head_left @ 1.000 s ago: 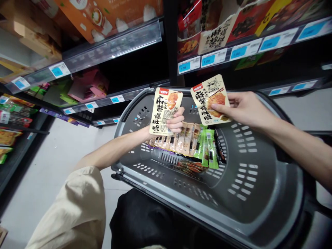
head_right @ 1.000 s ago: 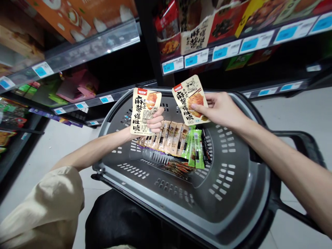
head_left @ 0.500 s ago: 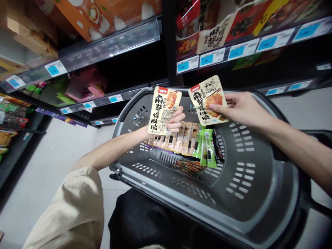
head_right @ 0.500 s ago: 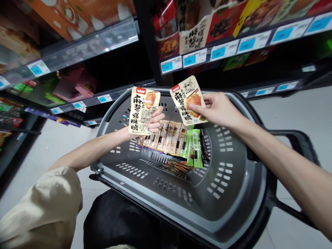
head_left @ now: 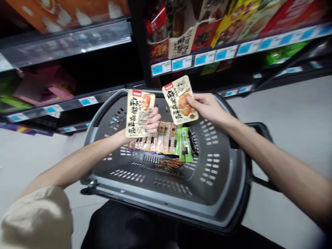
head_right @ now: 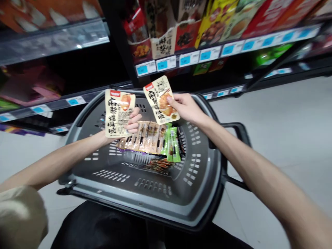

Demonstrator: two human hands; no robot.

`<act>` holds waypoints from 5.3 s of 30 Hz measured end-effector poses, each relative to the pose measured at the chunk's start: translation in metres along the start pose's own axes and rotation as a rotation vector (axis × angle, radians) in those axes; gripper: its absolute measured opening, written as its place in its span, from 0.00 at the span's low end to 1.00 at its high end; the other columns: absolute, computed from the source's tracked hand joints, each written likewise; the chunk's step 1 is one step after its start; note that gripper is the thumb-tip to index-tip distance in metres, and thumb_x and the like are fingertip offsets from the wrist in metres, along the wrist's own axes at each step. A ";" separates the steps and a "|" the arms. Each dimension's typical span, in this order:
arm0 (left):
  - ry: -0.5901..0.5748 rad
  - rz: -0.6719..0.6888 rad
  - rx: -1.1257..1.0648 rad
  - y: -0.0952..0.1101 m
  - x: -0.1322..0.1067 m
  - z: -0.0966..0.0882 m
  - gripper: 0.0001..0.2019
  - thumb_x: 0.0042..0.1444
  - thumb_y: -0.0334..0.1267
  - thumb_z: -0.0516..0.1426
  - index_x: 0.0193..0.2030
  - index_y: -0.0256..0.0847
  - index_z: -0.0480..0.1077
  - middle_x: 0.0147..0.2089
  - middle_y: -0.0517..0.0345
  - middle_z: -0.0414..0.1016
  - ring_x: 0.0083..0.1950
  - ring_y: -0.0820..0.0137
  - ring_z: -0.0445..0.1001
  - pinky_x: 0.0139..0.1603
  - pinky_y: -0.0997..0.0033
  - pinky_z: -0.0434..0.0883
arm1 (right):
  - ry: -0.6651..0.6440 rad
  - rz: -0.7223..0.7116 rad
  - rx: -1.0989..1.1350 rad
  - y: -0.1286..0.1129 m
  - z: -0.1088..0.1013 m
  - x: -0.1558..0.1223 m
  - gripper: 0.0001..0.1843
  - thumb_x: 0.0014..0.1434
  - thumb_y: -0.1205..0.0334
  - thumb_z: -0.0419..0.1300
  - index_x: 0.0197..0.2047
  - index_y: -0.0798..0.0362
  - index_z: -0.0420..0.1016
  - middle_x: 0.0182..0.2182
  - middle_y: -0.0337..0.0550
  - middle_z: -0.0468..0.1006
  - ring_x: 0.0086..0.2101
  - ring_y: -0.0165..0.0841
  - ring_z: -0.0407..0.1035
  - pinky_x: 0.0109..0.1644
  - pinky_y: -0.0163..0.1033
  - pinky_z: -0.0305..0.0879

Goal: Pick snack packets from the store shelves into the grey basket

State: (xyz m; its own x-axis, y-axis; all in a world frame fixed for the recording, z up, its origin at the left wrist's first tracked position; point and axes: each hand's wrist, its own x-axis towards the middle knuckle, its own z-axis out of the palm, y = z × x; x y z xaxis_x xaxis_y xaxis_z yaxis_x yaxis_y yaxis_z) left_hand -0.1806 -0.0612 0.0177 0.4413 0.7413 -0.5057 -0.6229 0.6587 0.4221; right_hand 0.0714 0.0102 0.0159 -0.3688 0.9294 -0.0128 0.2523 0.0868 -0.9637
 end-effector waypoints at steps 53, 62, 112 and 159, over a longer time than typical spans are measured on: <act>-0.059 0.056 0.141 -0.007 0.012 -0.012 0.20 0.70 0.30 0.37 0.25 0.43 0.55 0.18 0.63 0.56 0.13 0.76 0.48 0.15 0.74 0.48 | -0.280 0.079 0.669 -0.007 -0.020 -0.002 0.19 0.63 0.46 0.65 0.34 0.48 0.62 0.22 0.31 0.66 0.19 0.26 0.59 0.20 0.32 0.61; 0.252 0.524 0.549 -0.022 0.025 -0.015 0.09 0.65 0.39 0.58 0.36 0.41 0.63 0.32 0.63 0.69 0.29 0.74 0.70 0.30 0.75 0.72 | -0.085 0.057 0.319 -0.001 -0.006 0.000 0.21 0.55 0.48 0.75 0.42 0.53 0.78 0.33 0.43 0.82 0.28 0.30 0.75 0.24 0.32 0.71; 0.111 0.735 1.256 -0.033 -0.028 0.006 0.21 0.53 0.44 0.71 0.52 0.50 0.71 0.54 0.54 0.80 0.52 0.58 0.81 0.50 0.55 0.80 | -0.398 0.060 0.180 -0.024 0.013 -0.030 0.17 0.44 0.54 0.80 0.35 0.54 0.84 0.33 0.43 0.86 0.32 0.35 0.80 0.37 0.38 0.80; 0.361 0.309 1.628 -0.100 -0.128 -0.001 0.33 0.63 0.55 0.59 0.71 0.47 0.65 0.71 0.45 0.69 0.71 0.52 0.68 0.71 0.50 0.65 | -0.562 -0.275 -0.438 -0.044 0.042 0.022 0.16 0.60 0.66 0.62 0.50 0.50 0.86 0.44 0.46 0.88 0.45 0.42 0.82 0.52 0.39 0.72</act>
State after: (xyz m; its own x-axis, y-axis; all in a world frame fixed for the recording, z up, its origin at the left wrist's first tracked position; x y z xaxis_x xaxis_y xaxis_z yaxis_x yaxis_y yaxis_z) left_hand -0.1758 -0.2221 0.0393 0.1374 0.9445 -0.2984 0.7108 0.1158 0.6938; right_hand 0.0146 0.0121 0.0470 -0.8400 0.5415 -0.0345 0.3742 0.5321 -0.7595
